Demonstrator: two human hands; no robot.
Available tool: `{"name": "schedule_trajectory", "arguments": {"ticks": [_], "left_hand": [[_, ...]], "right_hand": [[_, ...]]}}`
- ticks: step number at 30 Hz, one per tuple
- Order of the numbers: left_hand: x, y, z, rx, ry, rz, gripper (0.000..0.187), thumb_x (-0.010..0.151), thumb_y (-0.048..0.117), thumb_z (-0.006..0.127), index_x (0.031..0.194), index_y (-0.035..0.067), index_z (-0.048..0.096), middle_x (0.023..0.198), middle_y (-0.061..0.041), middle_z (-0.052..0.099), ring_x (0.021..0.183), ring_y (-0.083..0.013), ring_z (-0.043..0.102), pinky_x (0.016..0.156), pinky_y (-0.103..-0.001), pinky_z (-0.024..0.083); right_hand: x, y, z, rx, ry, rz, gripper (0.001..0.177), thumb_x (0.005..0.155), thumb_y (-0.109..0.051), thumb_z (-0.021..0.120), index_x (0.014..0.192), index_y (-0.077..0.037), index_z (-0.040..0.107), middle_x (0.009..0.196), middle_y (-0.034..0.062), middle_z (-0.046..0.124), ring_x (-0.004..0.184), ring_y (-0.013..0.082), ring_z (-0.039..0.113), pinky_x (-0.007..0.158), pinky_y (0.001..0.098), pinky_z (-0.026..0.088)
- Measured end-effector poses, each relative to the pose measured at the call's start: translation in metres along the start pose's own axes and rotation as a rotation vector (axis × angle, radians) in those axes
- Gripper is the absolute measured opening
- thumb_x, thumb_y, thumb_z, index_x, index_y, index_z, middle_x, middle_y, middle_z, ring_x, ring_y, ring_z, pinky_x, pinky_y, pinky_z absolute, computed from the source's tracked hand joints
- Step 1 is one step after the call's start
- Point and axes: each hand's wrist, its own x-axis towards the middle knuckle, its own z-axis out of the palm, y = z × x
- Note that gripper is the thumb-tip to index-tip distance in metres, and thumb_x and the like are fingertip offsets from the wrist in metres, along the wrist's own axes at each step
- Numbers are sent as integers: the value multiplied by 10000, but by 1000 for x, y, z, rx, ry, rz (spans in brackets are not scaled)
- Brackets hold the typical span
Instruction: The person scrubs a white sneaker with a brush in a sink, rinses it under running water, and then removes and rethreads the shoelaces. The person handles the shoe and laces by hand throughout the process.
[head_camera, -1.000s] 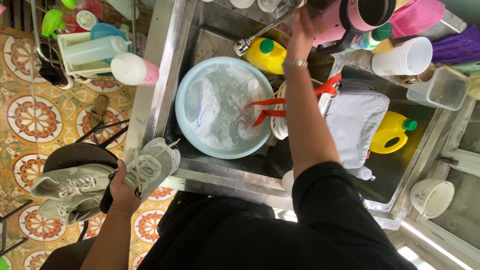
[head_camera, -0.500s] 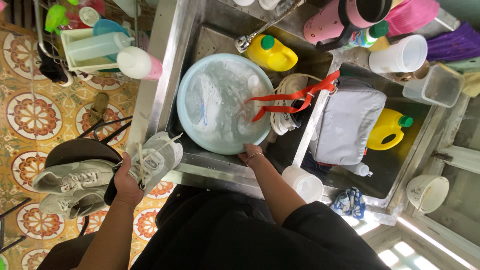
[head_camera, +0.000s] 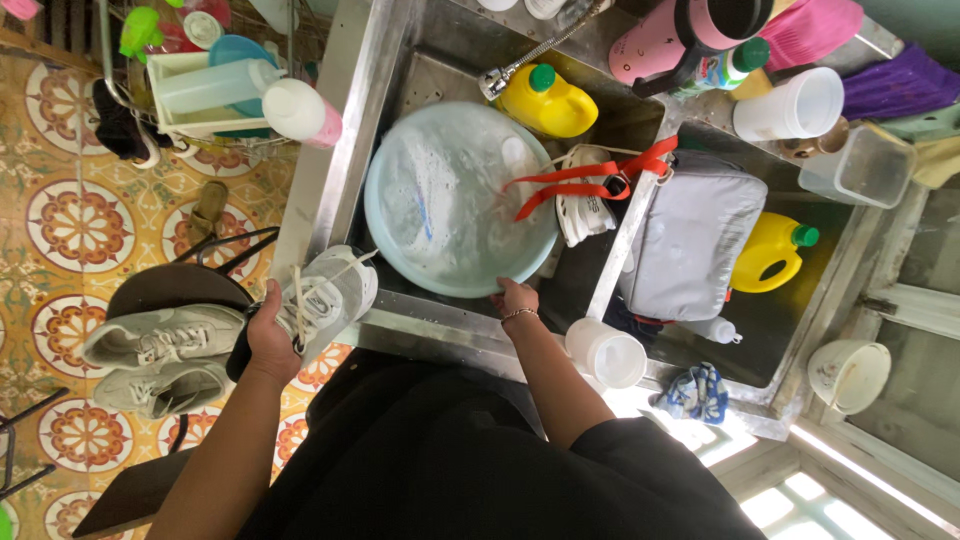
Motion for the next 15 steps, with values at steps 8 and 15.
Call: {"name": "schedule_trajectory", "arguments": {"ticks": [8, 15], "left_hand": [[-1, 2, 5, 2, 5, -18, 551, 1042, 473, 503, 1377, 42, 574, 1294, -93, 665, 1140, -251, 661, 1007, -399, 517], [-2, 4, 6, 10, 5, -12, 564, 1039, 477, 526, 1359, 16, 578, 1272, -110, 667, 1133, -258, 663, 992, -400, 535]], "right_hand": [[-30, -12, 6, 54, -36, -37, 242, 858, -90, 707, 1005, 70, 599, 807, 166, 673, 570, 233, 623, 528, 346, 514], [-83, -30, 22, 88, -28, -34, 225, 863, -74, 669, 1037, 22, 564, 814, 161, 672, 592, 231, 648, 530, 341, 502]]}}
